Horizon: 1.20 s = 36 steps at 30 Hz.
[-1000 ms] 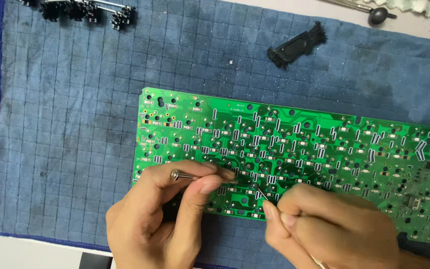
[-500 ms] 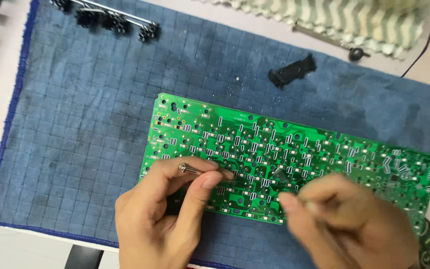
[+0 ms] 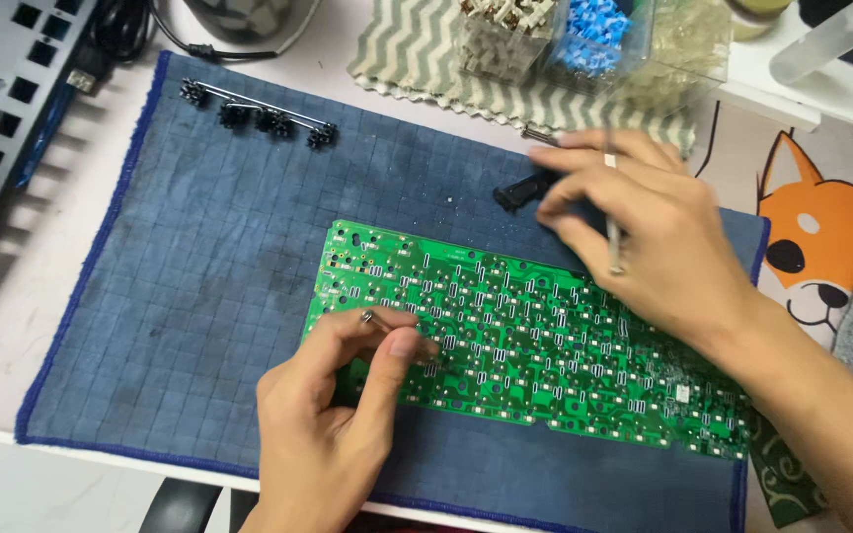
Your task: The person uses a soldering iron and tweezers to solder components onto a green circuit board. They hold the board steady with one hand while applying solder to various points on the board with the other.
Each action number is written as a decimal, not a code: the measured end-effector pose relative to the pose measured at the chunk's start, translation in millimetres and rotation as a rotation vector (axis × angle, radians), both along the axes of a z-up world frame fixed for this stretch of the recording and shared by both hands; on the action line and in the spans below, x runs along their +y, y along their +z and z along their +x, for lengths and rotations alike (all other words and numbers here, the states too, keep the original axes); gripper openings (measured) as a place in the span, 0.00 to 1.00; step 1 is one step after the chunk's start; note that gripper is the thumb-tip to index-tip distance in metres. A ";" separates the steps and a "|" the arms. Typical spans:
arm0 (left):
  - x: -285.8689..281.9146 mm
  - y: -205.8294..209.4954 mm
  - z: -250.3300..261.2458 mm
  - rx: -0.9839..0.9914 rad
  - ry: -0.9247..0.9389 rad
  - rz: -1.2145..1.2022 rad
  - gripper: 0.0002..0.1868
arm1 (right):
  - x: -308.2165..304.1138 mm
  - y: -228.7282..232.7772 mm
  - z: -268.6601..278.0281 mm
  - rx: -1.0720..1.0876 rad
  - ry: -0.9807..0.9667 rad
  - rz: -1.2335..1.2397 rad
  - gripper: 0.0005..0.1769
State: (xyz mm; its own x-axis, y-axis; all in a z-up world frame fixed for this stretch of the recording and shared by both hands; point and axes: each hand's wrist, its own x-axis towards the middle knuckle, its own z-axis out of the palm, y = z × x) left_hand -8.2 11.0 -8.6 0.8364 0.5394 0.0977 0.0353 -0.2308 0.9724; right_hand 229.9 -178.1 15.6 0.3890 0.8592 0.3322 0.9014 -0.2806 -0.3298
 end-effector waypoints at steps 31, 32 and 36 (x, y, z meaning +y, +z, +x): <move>0.8 2.7 1.2 -0.109 0.003 0.013 0.06 | 0.3 18.6 -77.4 0.075 0.226 -0.047 0.23; 0.8 2.8 1.0 -0.111 0.006 0.024 0.06 | 1.5 19.6 -81.9 0.249 0.347 -0.084 0.19; 0.6 4.6 2.1 -0.113 0.000 0.020 0.06 | -9.7 5.1 -48.9 -0.121 0.118 -0.135 0.19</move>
